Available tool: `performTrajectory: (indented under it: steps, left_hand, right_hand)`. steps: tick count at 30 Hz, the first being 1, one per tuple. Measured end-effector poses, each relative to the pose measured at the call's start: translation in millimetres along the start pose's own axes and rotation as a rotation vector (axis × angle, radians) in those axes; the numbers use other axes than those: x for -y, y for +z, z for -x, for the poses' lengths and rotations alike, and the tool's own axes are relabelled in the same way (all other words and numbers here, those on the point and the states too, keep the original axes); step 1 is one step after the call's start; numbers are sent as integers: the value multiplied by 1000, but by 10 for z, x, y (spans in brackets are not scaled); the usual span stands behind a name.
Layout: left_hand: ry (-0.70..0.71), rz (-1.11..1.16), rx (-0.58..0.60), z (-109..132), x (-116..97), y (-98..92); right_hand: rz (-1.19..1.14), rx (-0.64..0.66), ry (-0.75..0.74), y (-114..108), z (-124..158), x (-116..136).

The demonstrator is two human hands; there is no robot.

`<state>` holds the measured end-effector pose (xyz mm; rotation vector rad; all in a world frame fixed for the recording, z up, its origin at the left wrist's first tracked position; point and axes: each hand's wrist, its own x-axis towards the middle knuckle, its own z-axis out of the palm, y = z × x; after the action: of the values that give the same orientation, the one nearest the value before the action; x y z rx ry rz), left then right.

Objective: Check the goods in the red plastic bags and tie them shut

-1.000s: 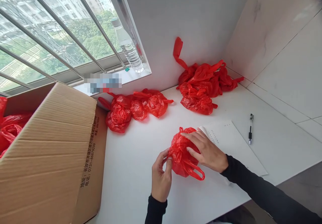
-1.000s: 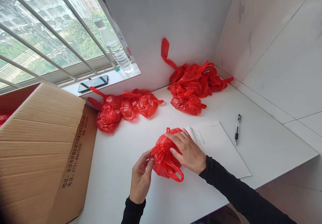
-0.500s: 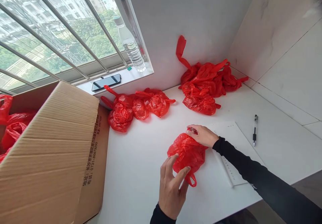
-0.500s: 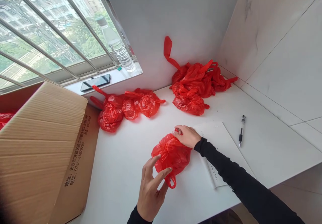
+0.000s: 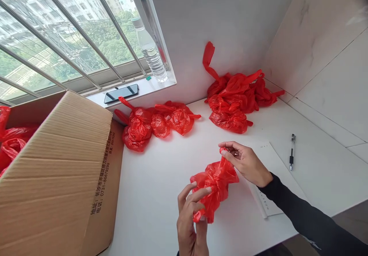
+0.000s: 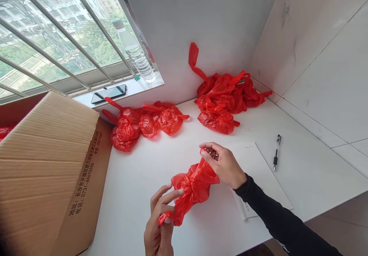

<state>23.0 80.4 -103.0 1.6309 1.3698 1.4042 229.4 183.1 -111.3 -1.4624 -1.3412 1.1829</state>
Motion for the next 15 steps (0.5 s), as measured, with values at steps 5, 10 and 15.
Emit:
performTrajectory:
  steps: [5,10,15]
  left_hand:
    - [-179,66,-31,99,-28,-34]
    - [-312,240,-36,75,-57,-108]
    - [-402,369,-72,34,-7,-101]
  right_hand:
    - [-55,-87,32,-88,45,-138]
    - [-118,-83,20,-74,104,-119]
    - [-147,-21,-5,22,177,-54]
